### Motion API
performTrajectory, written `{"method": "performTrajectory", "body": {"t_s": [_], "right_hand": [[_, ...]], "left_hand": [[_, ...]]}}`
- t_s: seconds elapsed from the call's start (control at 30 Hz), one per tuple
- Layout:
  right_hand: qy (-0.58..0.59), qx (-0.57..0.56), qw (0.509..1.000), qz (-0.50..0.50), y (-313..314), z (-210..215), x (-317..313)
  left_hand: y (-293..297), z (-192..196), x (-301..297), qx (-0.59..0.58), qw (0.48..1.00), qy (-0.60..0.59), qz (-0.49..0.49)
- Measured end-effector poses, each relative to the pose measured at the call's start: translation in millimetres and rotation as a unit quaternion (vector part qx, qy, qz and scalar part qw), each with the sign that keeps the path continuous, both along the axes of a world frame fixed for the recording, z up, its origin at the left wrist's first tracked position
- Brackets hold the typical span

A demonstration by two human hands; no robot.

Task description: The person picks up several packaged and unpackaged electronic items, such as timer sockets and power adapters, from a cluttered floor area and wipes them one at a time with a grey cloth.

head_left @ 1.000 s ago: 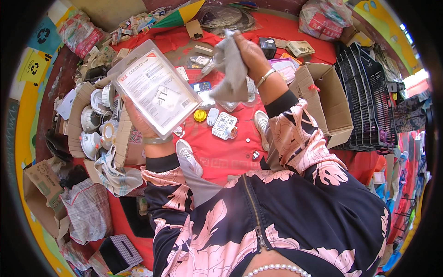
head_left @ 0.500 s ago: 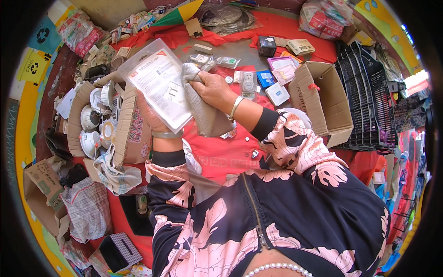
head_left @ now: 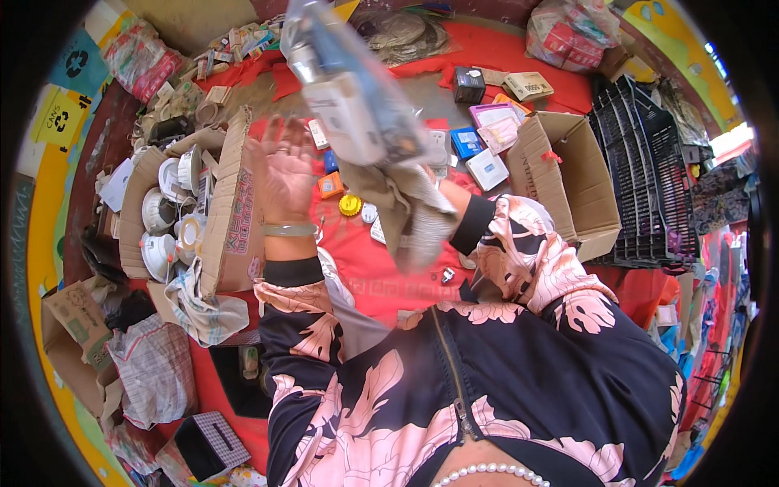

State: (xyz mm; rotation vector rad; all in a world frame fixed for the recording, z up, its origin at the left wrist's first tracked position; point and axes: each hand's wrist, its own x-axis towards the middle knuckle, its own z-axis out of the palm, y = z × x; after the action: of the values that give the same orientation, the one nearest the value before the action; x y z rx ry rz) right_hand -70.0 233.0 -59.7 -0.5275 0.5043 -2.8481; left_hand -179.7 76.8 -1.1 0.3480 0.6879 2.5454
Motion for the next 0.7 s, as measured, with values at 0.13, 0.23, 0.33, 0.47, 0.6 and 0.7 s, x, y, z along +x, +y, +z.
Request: {"method": "performTrajectory", "body": {"t_s": [0.13,0.23,0.33,0.47,0.6,0.7], "right_hand": [[-0.105,-0.026,0.994,0.004,3,-26,8],[-0.221,0.007,0.975,-0.032,4,-38,6],[-0.293,0.038,0.953,-0.069,7,-45,1],[-0.345,0.066,0.928,-0.126,18,-53,-7],[-0.328,0.093,0.912,-0.226,42,-32,-11],[-0.253,0.128,0.882,-0.375,52,28,-4]], "left_hand": [[12,6,30,-0.016,0.986,0.08,-0.146],[3,-7,23,-0.044,0.98,0.099,-0.169],[-2,-15,18,-0.021,0.986,0.065,-0.15],[2,-1,18,-0.059,0.996,0.053,-0.05],[-9,8,7,-0.06,0.997,0.056,0.006],[-17,14,8,-0.067,0.995,0.055,0.04]]}}
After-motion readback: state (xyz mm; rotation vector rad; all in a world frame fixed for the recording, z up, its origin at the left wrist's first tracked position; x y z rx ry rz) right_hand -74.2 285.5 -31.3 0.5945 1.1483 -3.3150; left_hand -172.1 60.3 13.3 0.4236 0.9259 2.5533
